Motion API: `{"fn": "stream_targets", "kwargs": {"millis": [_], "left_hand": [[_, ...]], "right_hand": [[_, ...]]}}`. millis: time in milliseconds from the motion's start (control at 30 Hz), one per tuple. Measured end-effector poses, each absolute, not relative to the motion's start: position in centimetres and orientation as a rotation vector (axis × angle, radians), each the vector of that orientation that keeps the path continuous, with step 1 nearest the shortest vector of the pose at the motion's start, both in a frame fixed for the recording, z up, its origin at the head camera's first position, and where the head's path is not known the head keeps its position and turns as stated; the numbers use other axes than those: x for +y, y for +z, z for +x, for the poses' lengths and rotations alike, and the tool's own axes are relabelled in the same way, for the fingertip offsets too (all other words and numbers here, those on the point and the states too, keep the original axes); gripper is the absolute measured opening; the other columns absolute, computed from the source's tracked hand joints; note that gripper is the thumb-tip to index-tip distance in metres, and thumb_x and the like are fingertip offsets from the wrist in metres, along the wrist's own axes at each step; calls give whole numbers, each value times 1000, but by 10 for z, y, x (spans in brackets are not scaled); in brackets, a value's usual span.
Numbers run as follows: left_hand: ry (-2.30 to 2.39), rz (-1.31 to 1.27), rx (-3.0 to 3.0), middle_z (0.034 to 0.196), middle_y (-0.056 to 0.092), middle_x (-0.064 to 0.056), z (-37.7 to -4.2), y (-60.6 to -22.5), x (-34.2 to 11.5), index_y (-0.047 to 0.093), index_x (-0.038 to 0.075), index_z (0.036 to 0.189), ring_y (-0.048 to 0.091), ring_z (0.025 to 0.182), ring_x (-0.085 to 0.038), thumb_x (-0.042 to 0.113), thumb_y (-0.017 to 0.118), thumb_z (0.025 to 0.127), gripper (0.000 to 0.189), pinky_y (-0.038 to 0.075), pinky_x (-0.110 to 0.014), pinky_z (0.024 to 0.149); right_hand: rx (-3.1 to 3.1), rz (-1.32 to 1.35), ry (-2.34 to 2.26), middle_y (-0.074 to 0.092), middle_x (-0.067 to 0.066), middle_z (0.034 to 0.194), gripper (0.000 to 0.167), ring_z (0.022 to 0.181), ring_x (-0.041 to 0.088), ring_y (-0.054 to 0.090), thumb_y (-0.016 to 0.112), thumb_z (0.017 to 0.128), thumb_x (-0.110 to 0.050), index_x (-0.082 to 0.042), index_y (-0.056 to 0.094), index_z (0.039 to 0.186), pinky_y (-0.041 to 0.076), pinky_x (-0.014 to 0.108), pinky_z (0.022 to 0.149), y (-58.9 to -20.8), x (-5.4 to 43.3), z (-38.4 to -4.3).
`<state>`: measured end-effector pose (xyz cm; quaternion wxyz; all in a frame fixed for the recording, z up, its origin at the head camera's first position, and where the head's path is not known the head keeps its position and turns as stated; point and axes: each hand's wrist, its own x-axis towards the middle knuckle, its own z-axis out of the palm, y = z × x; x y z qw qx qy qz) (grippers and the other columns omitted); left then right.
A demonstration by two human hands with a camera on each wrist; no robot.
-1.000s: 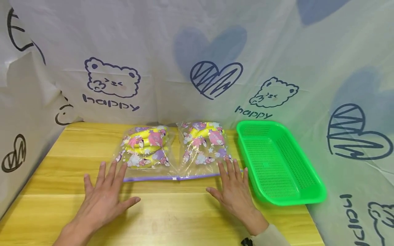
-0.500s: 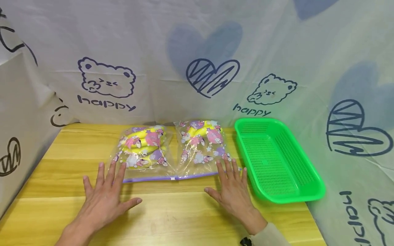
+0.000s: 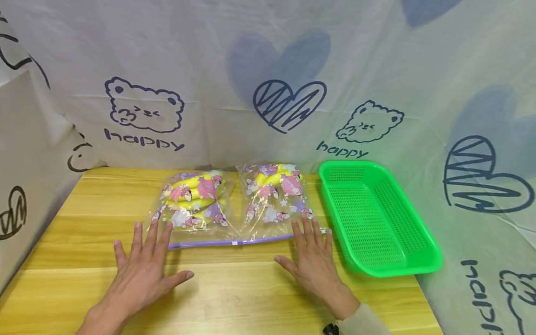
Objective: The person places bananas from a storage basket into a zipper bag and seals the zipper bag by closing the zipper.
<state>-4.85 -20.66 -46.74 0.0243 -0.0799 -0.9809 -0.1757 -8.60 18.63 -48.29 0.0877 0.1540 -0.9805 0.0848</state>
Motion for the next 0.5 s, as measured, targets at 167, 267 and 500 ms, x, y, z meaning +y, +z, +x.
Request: {"fn": "stream_targets", "kwargs": {"millis": [167, 267, 500], "left_hand": [[-529, -253, -3025, 174, -1, -29, -51, -468, -207, 2, 12, 170, -18, 157, -53, 74, 74, 83, 129, -22, -81, 108], [-506, -253, -3030, 174, -4, -27, -54, -468, -207, 3, 11, 170, -20, 157, -53, 78, 74, 79, 133, -24, -80, 108], [-465, -257, -3062, 174, -9, -26, -57, -466, -204, 8, 10, 170, -25, 154, -53, 83, 74, 74, 137, -27, -79, 106]], "right_hand": [[-2914, 433, 225, 22, 23, 172, 100, 160, 48, 17, 65, 93, -69, -7, 32, 165, 15, 80, 118, -482, 187, -90], [-2933, 393, 200, 18, 22, 174, 102, 161, 48, 12, 62, 92, -73, -10, 29, 167, 11, 79, 119, -481, 188, -91], [-2962, 341, 118, 8, 18, 176, 107, 159, 53, 2, 55, 89, -83, -16, 27, 168, 8, 85, 115, -479, 188, -92]]}}
